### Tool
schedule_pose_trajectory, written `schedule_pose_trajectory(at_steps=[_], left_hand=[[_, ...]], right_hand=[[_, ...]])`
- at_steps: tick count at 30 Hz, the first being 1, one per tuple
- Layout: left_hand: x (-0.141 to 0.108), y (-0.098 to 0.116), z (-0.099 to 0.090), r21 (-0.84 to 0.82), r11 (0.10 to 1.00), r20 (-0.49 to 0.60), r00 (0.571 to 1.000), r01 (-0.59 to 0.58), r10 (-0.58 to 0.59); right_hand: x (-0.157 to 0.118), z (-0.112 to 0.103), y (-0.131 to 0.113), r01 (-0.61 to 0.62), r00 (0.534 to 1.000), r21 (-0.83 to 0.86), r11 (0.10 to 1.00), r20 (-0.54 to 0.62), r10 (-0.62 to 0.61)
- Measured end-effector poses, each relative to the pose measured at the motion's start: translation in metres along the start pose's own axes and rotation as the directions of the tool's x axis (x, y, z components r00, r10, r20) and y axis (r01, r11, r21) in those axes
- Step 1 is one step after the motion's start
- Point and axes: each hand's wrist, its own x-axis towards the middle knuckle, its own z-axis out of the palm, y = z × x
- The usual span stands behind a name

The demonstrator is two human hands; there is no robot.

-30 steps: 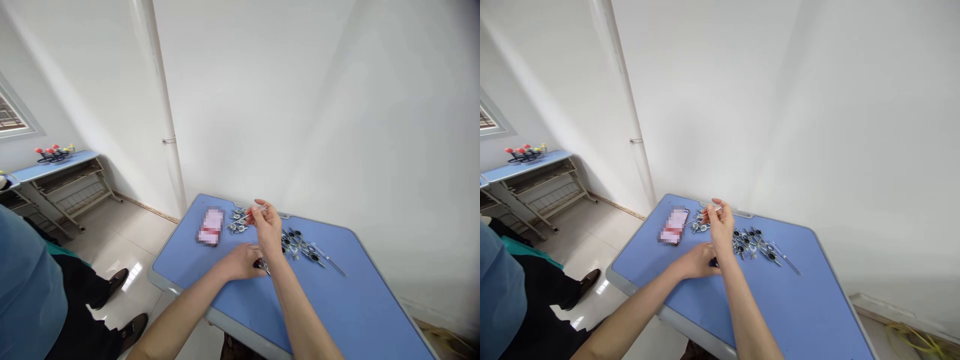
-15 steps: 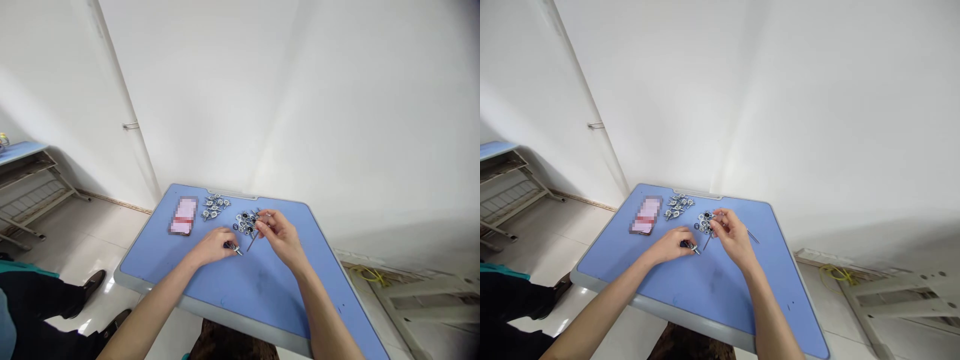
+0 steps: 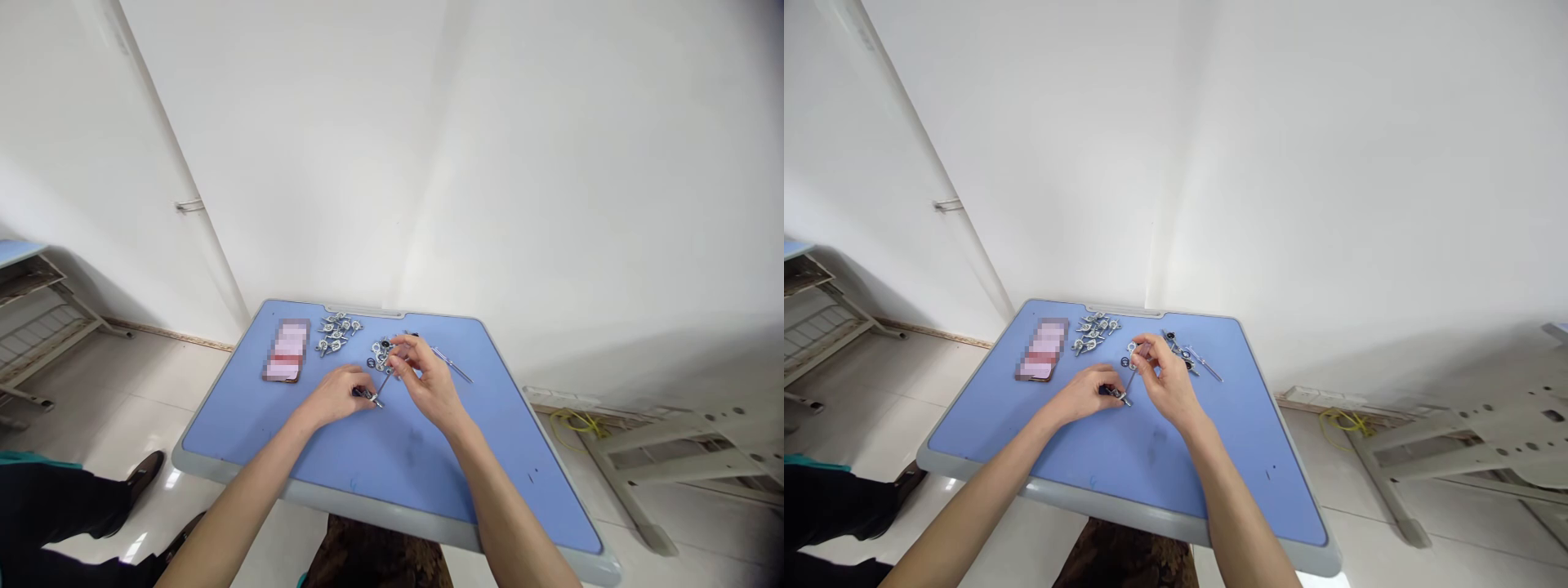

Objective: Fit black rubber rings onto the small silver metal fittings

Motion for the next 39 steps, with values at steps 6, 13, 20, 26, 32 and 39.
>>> schedule_pose_trajectory(at_steps=[6, 13, 20, 26, 32, 39], left_hand=[[-0.0009, -0.0003, -0.0012, 0.015, 1.000, 0.005, 1.000, -0.012, 0.012], [-0.0003, 0.0004, -0.0012, 0.031, 0.999, 0.011, 1.000, -0.011, 0.011], [-0.0011, 0.0014, -0.0022, 0.049, 0.999, 0.020, 1.000, -0.006, 0.005], [-0.0016, 0.0027, -0.0024, 0.062, 0.998, 0.022, 1.000, -0.006, 0.005], [-0.0015, 0.0018, -0.0021, 0.046, 0.999, 0.017, 1.000, -0.011, 0.010], [-0.0019, 0.0027, -0.0025, 0.039, 0.999, 0.030, 1.000, 0.009, -0.010]], right_hand=[[-0.0010, 0.0028, -0.0008, 0.014, 1.000, -0.029, 0.999, 0.025, -0.013], [-0.0020, 0.0041, -0.0007, 0.030, 0.999, -0.044, 0.999, 0.025, -0.029], [-0.0028, 0.0053, -0.0030, 0.038, 0.999, -0.042, 0.998, 0.019, -0.037], [-0.0027, 0.0065, -0.0005, 0.052, 0.999, -0.067, 0.996, 0.015, -0.051], [-0.0020, 0.0055, 0.0004, 0.004, 1.000, -0.039, 0.999, -0.025, -0.005], [-0.0030, 0.0054, 0.0003, 0.006, 1.000, -0.042, 0.999, -0.019, -0.006]])
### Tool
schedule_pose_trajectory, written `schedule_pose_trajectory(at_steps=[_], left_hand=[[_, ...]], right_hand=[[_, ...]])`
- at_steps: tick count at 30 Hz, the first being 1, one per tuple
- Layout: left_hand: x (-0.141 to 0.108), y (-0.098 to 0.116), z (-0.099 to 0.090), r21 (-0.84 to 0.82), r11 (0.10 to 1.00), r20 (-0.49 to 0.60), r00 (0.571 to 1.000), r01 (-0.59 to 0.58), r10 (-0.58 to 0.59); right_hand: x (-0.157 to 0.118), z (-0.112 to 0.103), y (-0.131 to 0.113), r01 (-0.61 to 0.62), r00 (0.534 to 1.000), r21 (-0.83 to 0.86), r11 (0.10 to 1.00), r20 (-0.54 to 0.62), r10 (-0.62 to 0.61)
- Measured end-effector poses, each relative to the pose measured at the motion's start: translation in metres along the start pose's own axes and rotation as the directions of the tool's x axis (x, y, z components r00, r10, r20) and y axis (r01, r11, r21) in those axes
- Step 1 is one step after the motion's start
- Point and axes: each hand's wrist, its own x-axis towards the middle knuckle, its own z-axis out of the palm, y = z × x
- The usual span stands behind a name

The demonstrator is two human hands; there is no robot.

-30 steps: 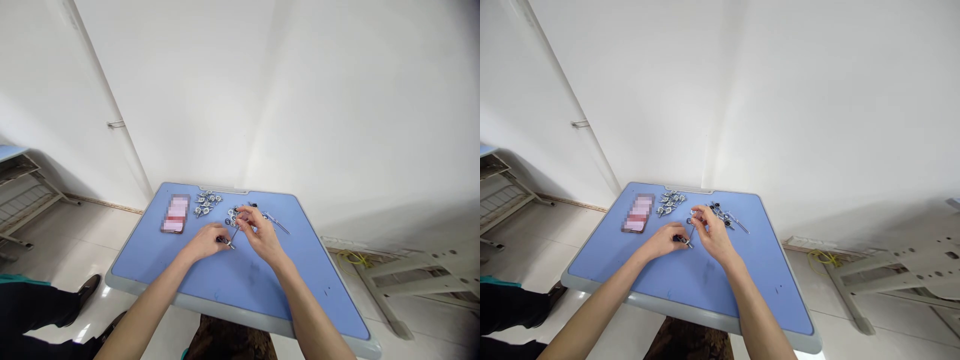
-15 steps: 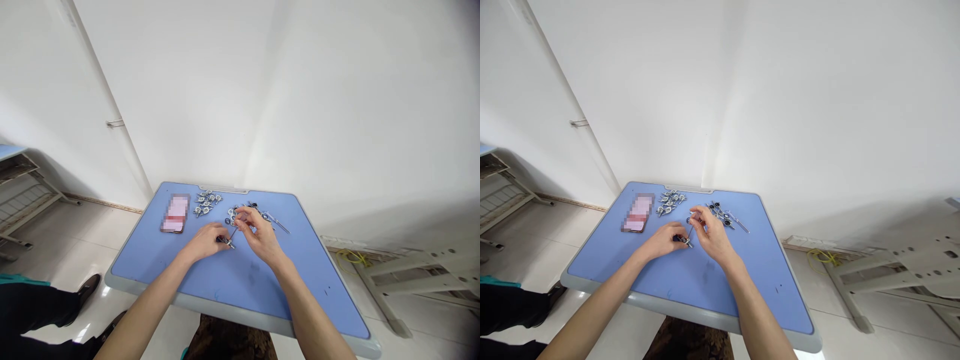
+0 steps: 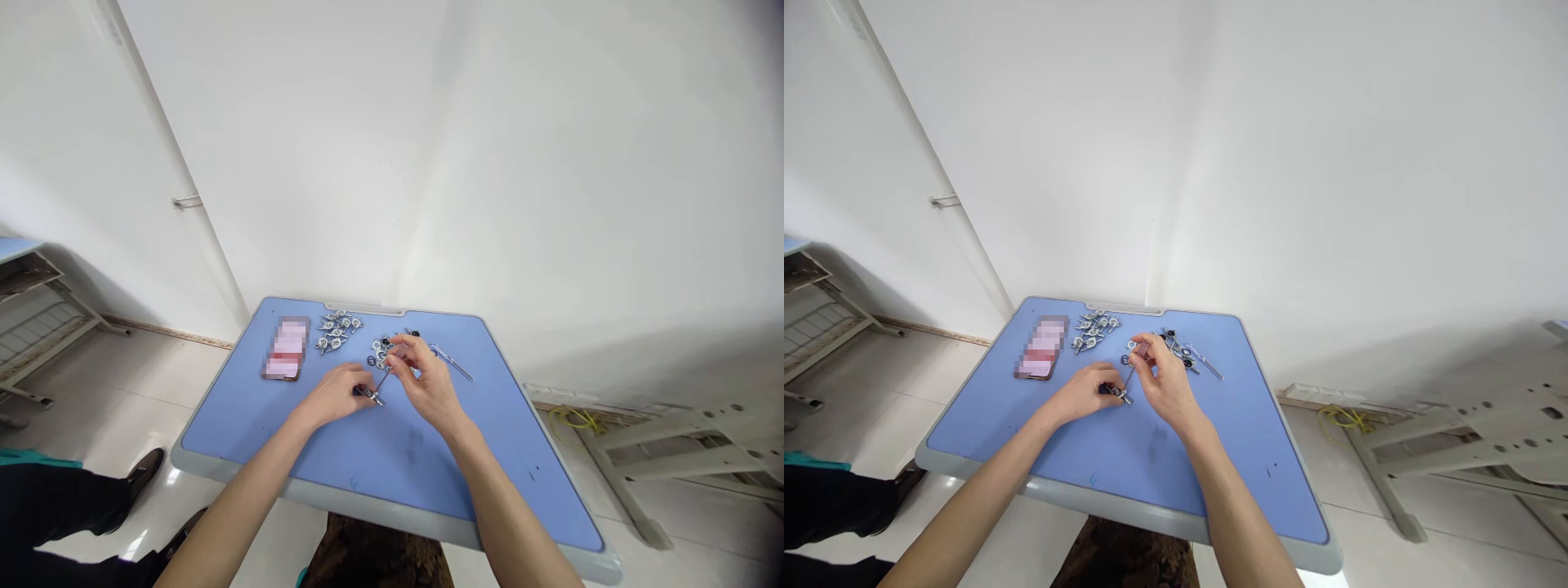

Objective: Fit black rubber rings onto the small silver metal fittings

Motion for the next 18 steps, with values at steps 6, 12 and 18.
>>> schedule_pose_trajectory(at_steps=[6, 12, 18], left_hand=[[0.0007, -0.0022, 0.0013, 0.008, 1.000, -0.005, 1.000, -0.016, 0.016], [-0.0011, -0.0008, 0.0010, 0.044, 0.998, -0.014, 0.999, -0.041, 0.042], [-0.0025, 0.0027, -0.0001, -0.017, 0.999, -0.055, 0.997, -0.047, 0.046]], right_hand=[[0.0000, 0.0010, 0.0006, -0.003, 1.000, 0.004, 1.000, 0.004, 0.003], [0.0002, -0.0004, -0.0020, 0.007, 1.000, 0.011, 1.000, -0.015, -0.007], [0.0017, -0.0052, -0.0042, -0.016, 0.996, 0.052, 0.999, -0.083, 0.020]])
